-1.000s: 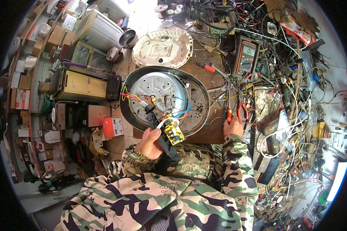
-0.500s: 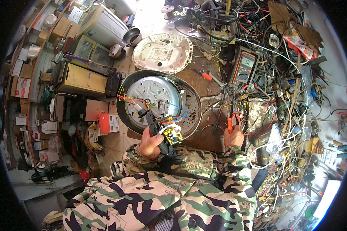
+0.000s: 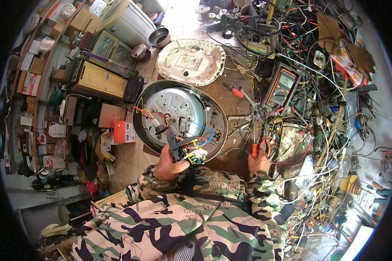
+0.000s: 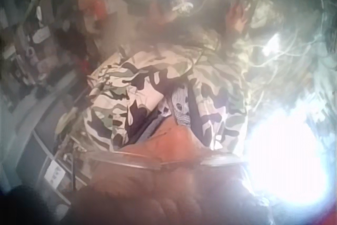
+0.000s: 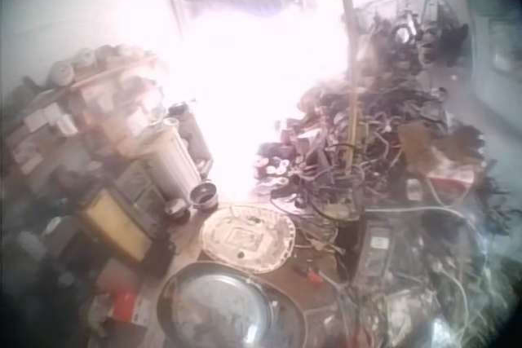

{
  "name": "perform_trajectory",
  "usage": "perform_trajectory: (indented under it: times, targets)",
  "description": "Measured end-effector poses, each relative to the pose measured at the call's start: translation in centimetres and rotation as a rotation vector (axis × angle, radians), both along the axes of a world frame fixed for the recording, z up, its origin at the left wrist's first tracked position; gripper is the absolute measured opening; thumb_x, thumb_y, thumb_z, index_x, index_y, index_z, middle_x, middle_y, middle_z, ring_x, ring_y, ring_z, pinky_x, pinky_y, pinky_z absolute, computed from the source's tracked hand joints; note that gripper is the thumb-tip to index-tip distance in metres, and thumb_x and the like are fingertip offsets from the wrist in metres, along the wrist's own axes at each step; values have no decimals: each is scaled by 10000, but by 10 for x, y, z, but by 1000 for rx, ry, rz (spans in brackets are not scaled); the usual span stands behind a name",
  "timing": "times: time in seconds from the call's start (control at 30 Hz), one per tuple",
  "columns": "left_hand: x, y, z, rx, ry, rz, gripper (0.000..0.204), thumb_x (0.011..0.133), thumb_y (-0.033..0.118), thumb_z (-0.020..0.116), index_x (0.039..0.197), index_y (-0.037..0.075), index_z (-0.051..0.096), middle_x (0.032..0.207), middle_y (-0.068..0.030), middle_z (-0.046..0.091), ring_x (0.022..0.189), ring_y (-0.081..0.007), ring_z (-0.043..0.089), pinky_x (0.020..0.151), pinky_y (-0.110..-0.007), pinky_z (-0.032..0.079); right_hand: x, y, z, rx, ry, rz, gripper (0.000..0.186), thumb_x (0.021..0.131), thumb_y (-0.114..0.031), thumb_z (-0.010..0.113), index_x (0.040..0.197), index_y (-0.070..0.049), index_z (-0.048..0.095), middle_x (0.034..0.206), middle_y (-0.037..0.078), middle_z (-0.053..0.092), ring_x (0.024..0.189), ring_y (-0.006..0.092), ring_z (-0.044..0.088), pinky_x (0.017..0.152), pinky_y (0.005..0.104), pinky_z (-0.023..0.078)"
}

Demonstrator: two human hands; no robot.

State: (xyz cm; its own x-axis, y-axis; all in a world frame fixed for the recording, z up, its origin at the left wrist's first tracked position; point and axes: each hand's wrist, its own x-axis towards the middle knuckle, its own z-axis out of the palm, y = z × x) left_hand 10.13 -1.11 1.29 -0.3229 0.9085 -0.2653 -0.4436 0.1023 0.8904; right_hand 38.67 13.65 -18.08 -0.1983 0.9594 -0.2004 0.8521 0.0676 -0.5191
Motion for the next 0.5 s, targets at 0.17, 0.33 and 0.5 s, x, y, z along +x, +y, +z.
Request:
perform_trajectory:
  times: [0.17,0.33,0.5]
  targets:
    - [5,-15,9,-75,28,54,729,715,69,860,1321,26,458,1210,-40,583,1122,-129,585,1010,-327,463,-5,-1,6,4,-46,0,420,744,-304,796,991,-13,620,936,235,682,876,435,665,779,505,526]
    - [0,-37,10,-132,82,67,744,718,75,866,1335,22,454,1209,-35,582,1123,-125,574,1016,-314,456,3,0,-3,36,-41,57,391,753,-296,792,941,-7,606,902,240,674,852,440,660,753,504,523]
    - [-1,-44,7,-167,49,97,734,733,69,859,1341,25,450,1196,-30,574,1101,-115,570,999,-316,465,5,4,6,59,12,92,370,762,-295,791,916,-8,615,842,236,676,798,443,668,714,500,527]
